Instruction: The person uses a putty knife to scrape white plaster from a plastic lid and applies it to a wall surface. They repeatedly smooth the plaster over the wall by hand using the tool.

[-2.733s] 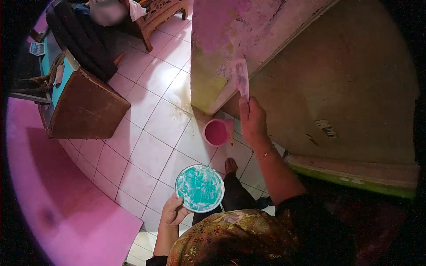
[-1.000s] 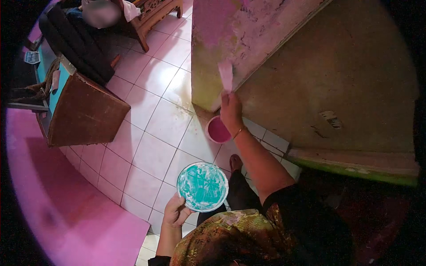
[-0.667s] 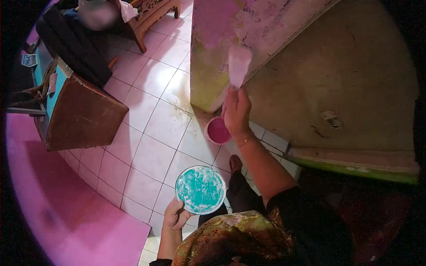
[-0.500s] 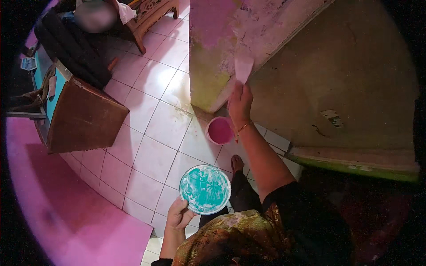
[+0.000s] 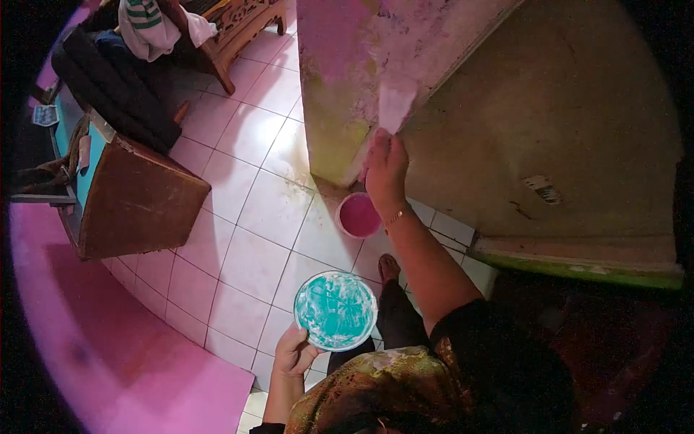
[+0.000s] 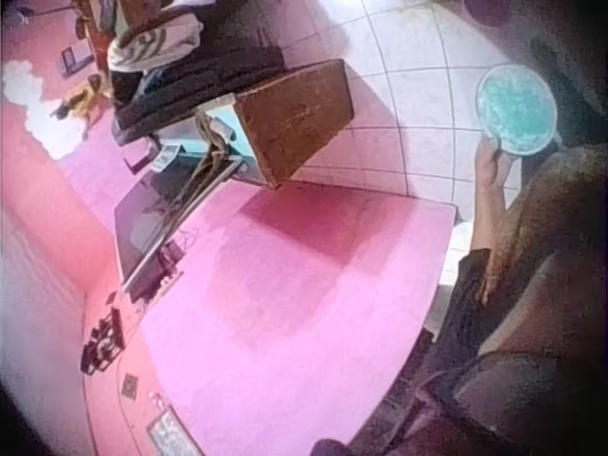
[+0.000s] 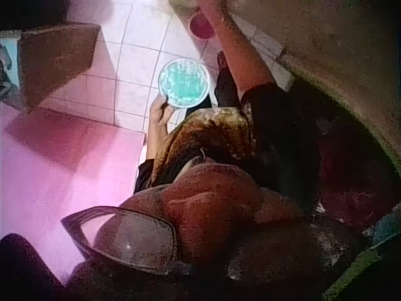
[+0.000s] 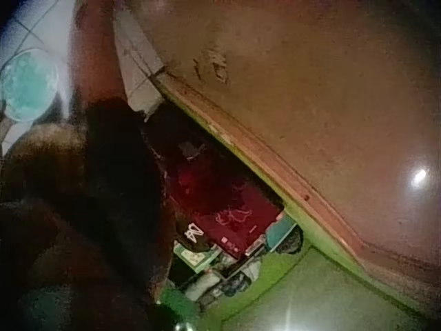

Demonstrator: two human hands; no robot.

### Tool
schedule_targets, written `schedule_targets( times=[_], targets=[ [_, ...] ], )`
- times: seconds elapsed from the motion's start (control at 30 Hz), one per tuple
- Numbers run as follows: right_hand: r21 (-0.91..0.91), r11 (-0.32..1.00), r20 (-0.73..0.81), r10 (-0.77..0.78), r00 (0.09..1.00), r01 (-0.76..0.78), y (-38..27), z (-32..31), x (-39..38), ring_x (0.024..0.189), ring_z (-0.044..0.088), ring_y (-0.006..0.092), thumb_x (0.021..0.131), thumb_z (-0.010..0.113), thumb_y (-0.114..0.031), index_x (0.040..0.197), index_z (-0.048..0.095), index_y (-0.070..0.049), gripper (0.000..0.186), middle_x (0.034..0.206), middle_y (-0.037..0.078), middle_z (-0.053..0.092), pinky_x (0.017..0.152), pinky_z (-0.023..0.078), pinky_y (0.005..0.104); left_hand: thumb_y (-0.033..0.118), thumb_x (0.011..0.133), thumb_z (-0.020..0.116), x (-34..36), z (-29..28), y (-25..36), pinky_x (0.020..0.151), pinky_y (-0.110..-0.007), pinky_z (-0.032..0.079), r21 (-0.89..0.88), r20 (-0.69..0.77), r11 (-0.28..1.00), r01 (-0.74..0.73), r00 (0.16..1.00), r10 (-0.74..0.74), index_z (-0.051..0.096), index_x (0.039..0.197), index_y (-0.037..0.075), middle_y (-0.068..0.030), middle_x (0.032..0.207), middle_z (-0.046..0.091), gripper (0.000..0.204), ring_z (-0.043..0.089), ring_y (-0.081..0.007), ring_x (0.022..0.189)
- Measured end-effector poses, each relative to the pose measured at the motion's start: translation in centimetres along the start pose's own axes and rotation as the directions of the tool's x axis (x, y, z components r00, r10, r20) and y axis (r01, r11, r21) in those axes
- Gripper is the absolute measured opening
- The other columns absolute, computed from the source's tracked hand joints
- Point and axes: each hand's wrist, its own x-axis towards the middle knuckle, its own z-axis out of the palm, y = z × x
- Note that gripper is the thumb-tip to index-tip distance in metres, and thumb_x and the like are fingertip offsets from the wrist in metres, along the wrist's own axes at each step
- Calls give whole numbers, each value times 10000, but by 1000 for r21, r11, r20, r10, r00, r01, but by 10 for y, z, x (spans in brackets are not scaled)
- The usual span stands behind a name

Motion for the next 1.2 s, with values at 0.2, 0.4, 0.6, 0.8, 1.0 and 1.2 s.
schedule_targets(
  times=[0.2, 0.4, 0.6, 0.8, 1.0, 1.2],
  targets=[
    [-284, 947, 27, 163, 986, -149, 121, -31, -59, 384, 404, 98, 988, 427, -292, 778, 470, -49, 324, 540, -2, 419, 355, 355, 268, 245, 853, 649, -1, 12, 2, 898, -509, 486, 21, 10, 999, 29, 1000, -29, 331, 1349, -24, -183, 1273, 520, 647, 563, -328, 1121],
    [-306, 947, 104, -72, 992, 101, 24, -10, -46, 495, 498, 189, 989, 431, -266, 811, 506, -1, 328, 593, 87, 485, 469, 407, 335, 250, 847, 652, 0, -1, -6, 908, -516, 482, 29, -61, 999, -38, 997, 40, 315, 1366, -4, -185, 1299, 495, 669, 547, -339, 1141],
    [-474, 853, 50, -221, 974, 218, 76, -20, -6, 715, 580, 368, 968, 454, -228, 896, 533, 45, 293, 777, 223, 592, 656, 447, 437, 259, 835, 663, -1, 8, -2, 906, -514, 485, 10, -55, 1000, 2, 998, -2, 295, 1380, 3, -186, 1313, 482, 706, 543, -338, 1146],
    [-748, 663, 251, 307, 918, -17, 91, -71, -110, 723, 614, 408, 868, 580, -336, 912, 600, -14, 326, 748, 197, 632, 663, 483, 480, 239, 834, 665, -1, -6, -8, 903, -511, 487, 7, -30, 1000, 0, 1000, 0, 332, 1348, -15, -187, 1286, 507, 663, 552, -336, 1134],
    [-548, 657, 446, 754, 483, -518, 66, -131, -167, 444, 481, 179, 833, 604, -278, 813, 623, -41, 238, 580, 56, 556, 459, 388, 299, 242, 820, 687, 8, -7, 4, 860, -445, 526, 80, 81, 996, -29, 996, 23, 348, 1337, -11, -161, 1219, 552, 667, 604, -285, 1048],
    [56, 256, 805, 560, 195, -965, -31, -156, -176, 437, 408, 61, 859, 577, -231, 904, 618, -44, 197, 539, -20, 446, 442, 320, 234, 266, 816, 698, 25, -4, 24, 785, -417, 566, 217, 161, 976, 20, 985, -56, 389, 1298, -4, -156, 1172, 577, 633, 628, -255, 1004]
  ],
)
